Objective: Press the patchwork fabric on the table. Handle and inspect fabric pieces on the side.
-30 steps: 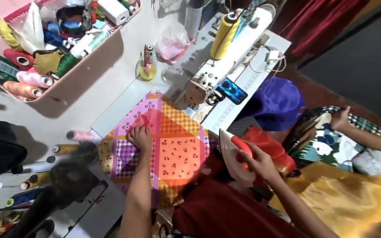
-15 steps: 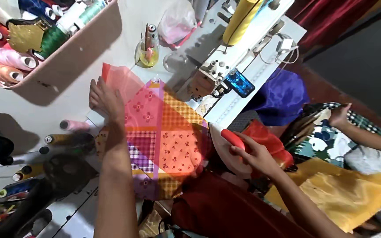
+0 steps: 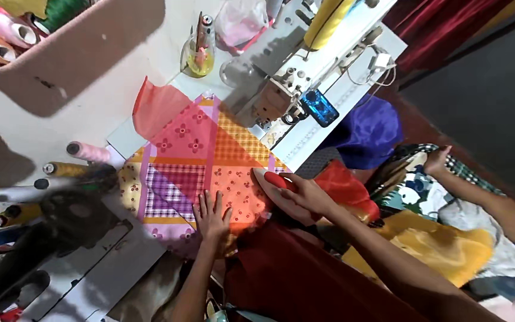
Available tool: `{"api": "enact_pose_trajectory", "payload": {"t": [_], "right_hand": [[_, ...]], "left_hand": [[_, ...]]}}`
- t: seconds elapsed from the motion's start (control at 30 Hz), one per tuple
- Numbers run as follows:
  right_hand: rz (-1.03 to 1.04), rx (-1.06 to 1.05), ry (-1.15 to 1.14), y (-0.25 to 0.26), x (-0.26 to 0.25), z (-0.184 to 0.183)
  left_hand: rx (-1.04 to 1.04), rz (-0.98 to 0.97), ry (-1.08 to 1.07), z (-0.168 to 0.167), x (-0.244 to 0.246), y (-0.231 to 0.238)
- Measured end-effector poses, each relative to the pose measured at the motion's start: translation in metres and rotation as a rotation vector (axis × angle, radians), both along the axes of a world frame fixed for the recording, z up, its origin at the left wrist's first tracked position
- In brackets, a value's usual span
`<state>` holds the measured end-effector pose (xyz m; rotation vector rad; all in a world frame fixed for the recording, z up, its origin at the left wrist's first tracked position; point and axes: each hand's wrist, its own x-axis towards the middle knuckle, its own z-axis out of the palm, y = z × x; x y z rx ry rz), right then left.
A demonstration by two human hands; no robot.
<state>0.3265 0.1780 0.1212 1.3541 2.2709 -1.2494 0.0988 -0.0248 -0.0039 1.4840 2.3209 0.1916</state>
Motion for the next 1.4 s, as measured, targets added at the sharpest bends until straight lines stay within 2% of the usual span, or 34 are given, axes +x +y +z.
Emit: {"api": "enact_pose_trajectory", "payload": {"t": [0.2, 0.37, 0.5, 0.57, 0.63, 0.73, 0.8, 0.97, 1.07, 1.13, 1.2, 1.33, 1.4], "right_hand": [[0.03, 0.058, 0.003, 0.002, -0.027, -0.012], [0.135, 0.233, 0.022, 0.04, -0.11, -0.035], [0.202, 0.228, 0.007, 0.064, -0.169, -0.034], [0.228, 0.243, 0.0, 0.064, -0.159, -0.031], [0.206, 0.28, 0.003, 0.057, -0.122, -0.029], [0.116, 0.313, -0.038, 0.029, -0.056, -0.028], [0.128, 0.261, -0.081, 0.001, -0.04, -0.021], [0.382, 0.047, -0.099, -0.077, -0.091, -0.013], [0.496, -0.011, -0.096, -0.099, -0.122, -0.007], [0.46, -0.011, -0.091, -0.088, -0.124, -0.004], [0.321, 0.009, -0.115, -0.057, -0.118, -0.001], [0.11, 0.257, -0.081, 0.01, -0.105, -0.026], [0.078, 0.32, -0.058, 0.008, -0.111, -0.028]], "left_hand": [[0.031, 0.048, 0.042, -0.005, -0.007, -0.013], [0.042, 0.084, 0.09, -0.01, -0.009, -0.012], [-0.058, 0.09, 0.044, -0.004, -0.011, -0.011], [-0.053, 0.071, 0.033, -0.004, -0.015, -0.013], [0.008, 0.073, 0.02, -0.005, -0.021, -0.014], [0.155, 0.206, 0.017, -0.002, -0.042, 0.001], [0.23, 0.294, 0.057, -0.003, -0.067, 0.023], [0.151, 0.415, 0.039, 0.012, -0.129, 0.091], [0.075, 0.401, 0.023, 0.015, -0.147, 0.118], [0.04, 0.376, 0.015, 0.013, -0.153, 0.124], [0.015, 0.36, 0.011, 0.007, -0.159, 0.124], [0.02, 0.31, -0.009, 0.002, -0.17, 0.115], [0.034, 0.275, -0.014, 0.003, -0.177, 0.11]]}}
